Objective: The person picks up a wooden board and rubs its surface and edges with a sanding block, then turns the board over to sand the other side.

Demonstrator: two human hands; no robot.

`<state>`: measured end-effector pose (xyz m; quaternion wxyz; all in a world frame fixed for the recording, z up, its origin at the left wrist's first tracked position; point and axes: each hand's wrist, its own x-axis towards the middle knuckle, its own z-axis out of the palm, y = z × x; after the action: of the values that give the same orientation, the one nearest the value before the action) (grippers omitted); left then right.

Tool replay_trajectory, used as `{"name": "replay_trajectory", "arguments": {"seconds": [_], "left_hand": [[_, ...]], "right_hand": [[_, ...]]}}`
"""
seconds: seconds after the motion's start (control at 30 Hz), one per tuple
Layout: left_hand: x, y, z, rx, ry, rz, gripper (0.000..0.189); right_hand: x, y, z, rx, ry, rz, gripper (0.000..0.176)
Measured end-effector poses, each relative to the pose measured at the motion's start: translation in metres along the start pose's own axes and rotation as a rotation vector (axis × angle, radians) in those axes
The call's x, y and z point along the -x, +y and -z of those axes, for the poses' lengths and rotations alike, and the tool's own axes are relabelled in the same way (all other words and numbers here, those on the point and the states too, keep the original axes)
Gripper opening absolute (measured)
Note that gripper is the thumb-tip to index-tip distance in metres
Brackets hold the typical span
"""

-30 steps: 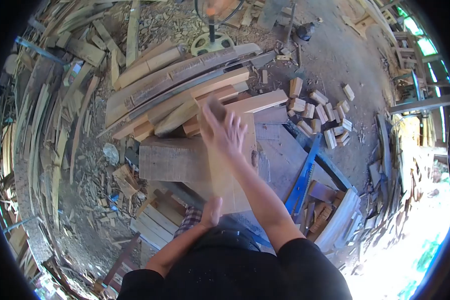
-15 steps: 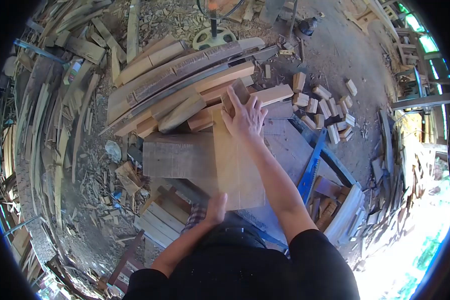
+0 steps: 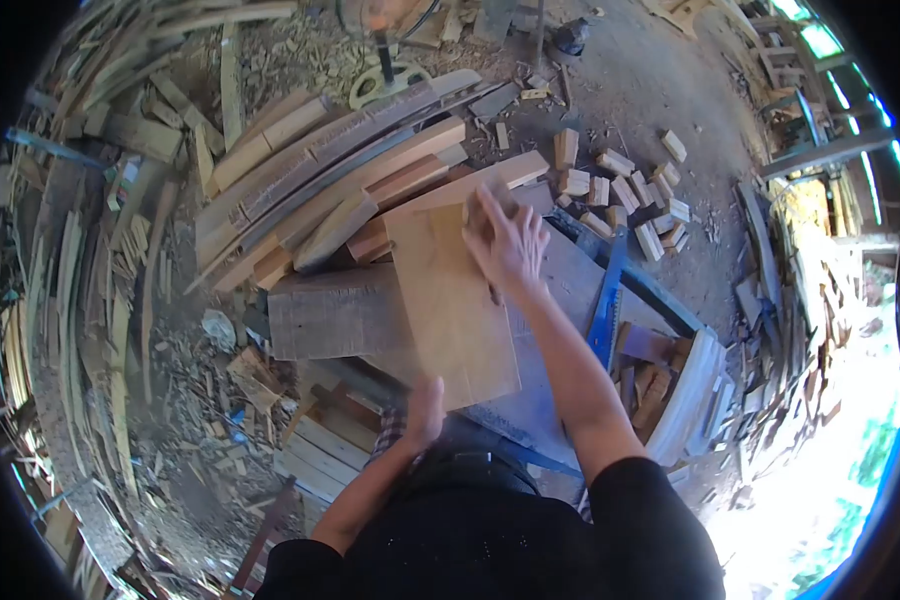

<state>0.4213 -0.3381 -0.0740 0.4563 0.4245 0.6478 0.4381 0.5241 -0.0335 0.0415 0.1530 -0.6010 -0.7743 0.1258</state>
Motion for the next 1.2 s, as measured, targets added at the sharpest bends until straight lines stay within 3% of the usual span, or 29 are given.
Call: {"name": "replay_trajectory", "arguments": {"seconds": [0.07,0.13,0.17,0.23,0.27,0.33,0.37,0.43,0.57,0.63,0.67,0.73,0.77,0.83,0.87,0.93,1.0,1.07,1.13,1.2], "left_hand": [[-0.001,-0.018,0.002,-0.083,-0.003,-0.089,0.046],[-0.004,-0.032,0.005,-0.056,-0.045,-0.018,0.043],[-0.006,-0.021,0.003,-0.058,-0.057,-0.031,0.043],[-0.012,0.027,-0.002,-0.131,0.297,0.019,0.050],[-0.010,0.059,0.002,-0.126,0.292,0.011,0.050],[-0.006,0.118,0.010,-0.689,0.265,-0.294,0.076],[-0.006,0.122,0.004,-0.691,0.268,-0.296,0.076],[-0.005,0.130,-0.014,-0.802,-0.134,-0.436,0.092],[-0.022,0.093,-0.039,-1.134,-0.174,-0.452,0.092],[-0.025,0.079,-0.040,-1.264,0.045,-0.681,0.079],[-0.021,0.085,-0.035,-1.280,0.050,-0.694,0.079],[-0.010,0.108,-0.023,-1.029,0.007,-0.626,0.078],[-0.009,0.119,-0.015,-1.050,0.018,-0.640,0.078],[-0.005,0.141,0.004,-0.621,0.195,-0.578,0.066],[0.000,0.153,0.012,-0.640,0.216,-0.584,0.066],[0.009,0.170,0.026,-0.229,0.388,-0.265,0.053],[0.004,0.142,0.038,-0.121,0.522,-0.224,0.053],[0.003,0.119,0.054,0.064,0.659,-0.320,0.054],[0.009,0.108,0.071,0.056,0.700,-0.249,0.054],[0.014,0.123,0.078,0.353,0.644,-0.176,0.051]], "right_hand": [[-0.020,0.014,0.007,-0.041,0.043,-0.078,0.069],[-0.021,0.034,0.030,0.074,-0.057,-0.253,0.078],[-0.005,0.046,0.039,0.037,-0.005,-0.300,0.073],[0.038,0.092,0.045,-0.217,-0.058,-0.404,0.076],[0.065,0.117,0.042,-0.381,-0.052,-0.435,0.076],[0.125,0.142,0.046,-0.767,-0.033,-0.526,0.075],[0.157,0.146,0.048,-0.990,-0.020,-0.592,0.073],[0.210,0.162,0.042,-1.159,0.038,-0.706,0.069],[0.276,0.148,0.070,-1.283,0.055,-0.830,0.066],[0.295,0.144,0.079,-1.361,0.025,-0.847,0.066],[0.304,0.145,0.076,-1.381,0.032,-0.838,0.066],[0.318,0.153,0.071,-1.430,0.046,-0.769,0.066],[0.323,0.153,0.074,-1.466,0.035,-0.740,0.067],[0.328,0.153,0.079,-1.481,0.041,-0.704,0.067],[0.328,0.152,0.083,-1.470,0.041,-0.684,0.068],[0.327,0.152,0.087,-1.463,0.008,-0.663,0.069],[0.326,0.159,0.079,-1.440,0.053,-0.642,0.069],[0.321,0.153,0.084,-1.461,0.005,-0.654,0.069],[0.317,0.151,0.086,-1.451,-0.010,-0.647,0.069],[0.312,0.145,0.086,-1.435,-0.023,-0.618,0.068]]}}
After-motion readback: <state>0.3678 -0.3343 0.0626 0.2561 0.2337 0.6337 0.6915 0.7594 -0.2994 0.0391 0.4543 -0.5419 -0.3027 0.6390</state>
